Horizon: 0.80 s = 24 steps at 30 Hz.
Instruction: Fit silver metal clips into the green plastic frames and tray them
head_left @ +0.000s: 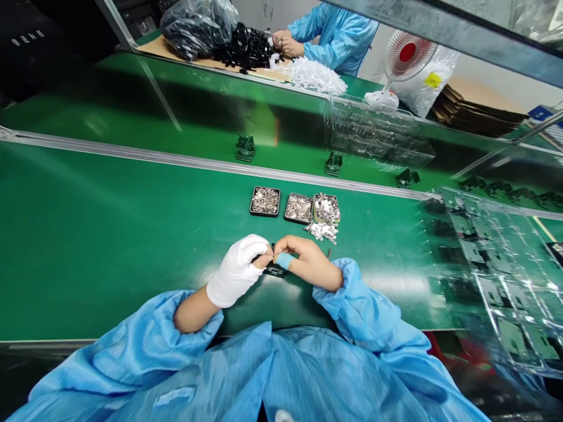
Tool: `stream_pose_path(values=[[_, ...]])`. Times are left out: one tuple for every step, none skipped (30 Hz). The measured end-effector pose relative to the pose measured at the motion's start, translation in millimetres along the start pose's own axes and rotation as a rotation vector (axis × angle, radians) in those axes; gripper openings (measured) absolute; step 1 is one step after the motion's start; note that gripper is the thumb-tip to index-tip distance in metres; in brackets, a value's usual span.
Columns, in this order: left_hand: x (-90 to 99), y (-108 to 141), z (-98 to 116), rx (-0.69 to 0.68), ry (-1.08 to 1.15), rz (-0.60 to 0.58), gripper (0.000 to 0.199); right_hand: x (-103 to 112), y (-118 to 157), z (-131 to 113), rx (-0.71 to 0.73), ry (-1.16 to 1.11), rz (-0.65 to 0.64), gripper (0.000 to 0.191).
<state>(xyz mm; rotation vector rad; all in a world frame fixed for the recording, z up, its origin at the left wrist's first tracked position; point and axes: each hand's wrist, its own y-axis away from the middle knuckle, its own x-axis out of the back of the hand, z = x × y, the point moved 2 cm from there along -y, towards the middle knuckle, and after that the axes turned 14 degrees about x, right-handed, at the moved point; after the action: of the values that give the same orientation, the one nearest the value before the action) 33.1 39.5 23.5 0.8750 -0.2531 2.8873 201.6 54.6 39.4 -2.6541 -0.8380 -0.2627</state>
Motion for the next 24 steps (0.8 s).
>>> stream_pose_path(values=[[0.1, 1, -3, -0.011, 0.014, -0.016, 0.031, 3, 1, -1, 0.035, 0.070, -0.023, 0.004], [-0.2, 2, -6, -0.024, 0.022, -0.032, 0.030, 6, 2, -1, 0.060, 0.127, -0.027, 0.004], [-1.2, 3, -9, -0.034, 0.020, -0.057, 0.037, 10, 3, 0, 0.071, 0.168, -0.009, 0.005], [-3.2, 3, -13, -0.036, 0.007, -0.095, 0.052, 15, 4, 2, 0.067, 0.195, 0.026, 0.005], [-6.1, 4, -16, -0.025, -0.013, -0.149, 0.067, 20, 5, 4, 0.051, 0.210, 0.073, 0.006], [-9.8, 4, -19, -0.003, -0.036, -0.210, 0.075, 25, 7, 7, 0.029, 0.218, 0.118, 0.006], [-13.6, 3, -21, 0.027, -0.056, -0.261, 0.075, 28, 9, 10, 0.010, 0.224, 0.150, 0.006], [-17.0, 2, -23, 0.057, -0.070, -0.294, 0.069, 30, 10, 12, 0.005, 0.230, 0.164, 0.006], [-19.8, 1, -23, 0.083, -0.078, -0.307, 0.060, 30, 11, 14, 0.016, 0.238, 0.160, 0.006], [-21.7, 0, -23, 0.098, -0.080, -0.303, 0.052, 29, 12, 15, 0.045, 0.252, 0.146, 0.006], [-22.6, -1, -21, 0.098, -0.079, -0.283, 0.045, 27, 12, 15, 0.088, 0.271, 0.124, 0.006], [-22.7, -1, -20, 0.085, -0.077, -0.250, 0.041, 24, 12, 15, 0.137, 0.294, 0.100, 0.006], [-22.1, -1, -18, 0.062, -0.074, -0.211, 0.040, 21, 13, 15, 0.185, 0.319, 0.076, 0.007], [-21.1, -1, -16, 0.034, -0.072, -0.170, 0.039, 18, 13, 15, 0.224, 0.349, 0.053, 0.007], [-20.0, 0, -14, 0.005, -0.072, -0.132, 0.039, 15, 13, 15, 0.251, 0.379, 0.032, 0.008], [-18.9, 1, -12, -0.025, -0.076, -0.102, 0.039, 13, 13, 15, 0.269, 0.407, 0.011, 0.009], [-18.2, 3, -11, -0.054, -0.086, -0.079, 0.038, 11, 14, 15, 0.282, 0.431, -0.008, 0.010], [-17.7, 4, -10, -0.080, -0.101, -0.063, 0.038, 9, 14, 15, 0.292, 0.450, -0.022, 0.011], [-17.5, 5, -9, -0.103, -0.121, -0.051, 0.037, 8, 14, 15, 0.300, 0.467, -0.030, 0.012], [-17.5, 7, -8, -0.119, -0.143, -0.041, 0.036, 7, 15, 15, 0.303, 0.481, -0.030, 0.012], [-17.6, 7, -7, -0.132, -0.164, -0.031, 0.036, 7, 15, 15, 0.304, 0.494, -0.027, 0.011], [-17.8, 8, -7, -0.143, -0.181, -0.021, 0.035, 7, 16, 15, 0.302, 0.506, -0.023, 0.011], [-18.0, 8, -7, -0.154, -0.195, -0.010, 0.036, 7, 16, 14, 0.298, 0.518, -0.022, 0.011], [-18.2, 9, -7, -0.165, -0.208, 0.000, 0.036, 6, 17, 14, 0.297, 0.528, -0.026, 0.010]])
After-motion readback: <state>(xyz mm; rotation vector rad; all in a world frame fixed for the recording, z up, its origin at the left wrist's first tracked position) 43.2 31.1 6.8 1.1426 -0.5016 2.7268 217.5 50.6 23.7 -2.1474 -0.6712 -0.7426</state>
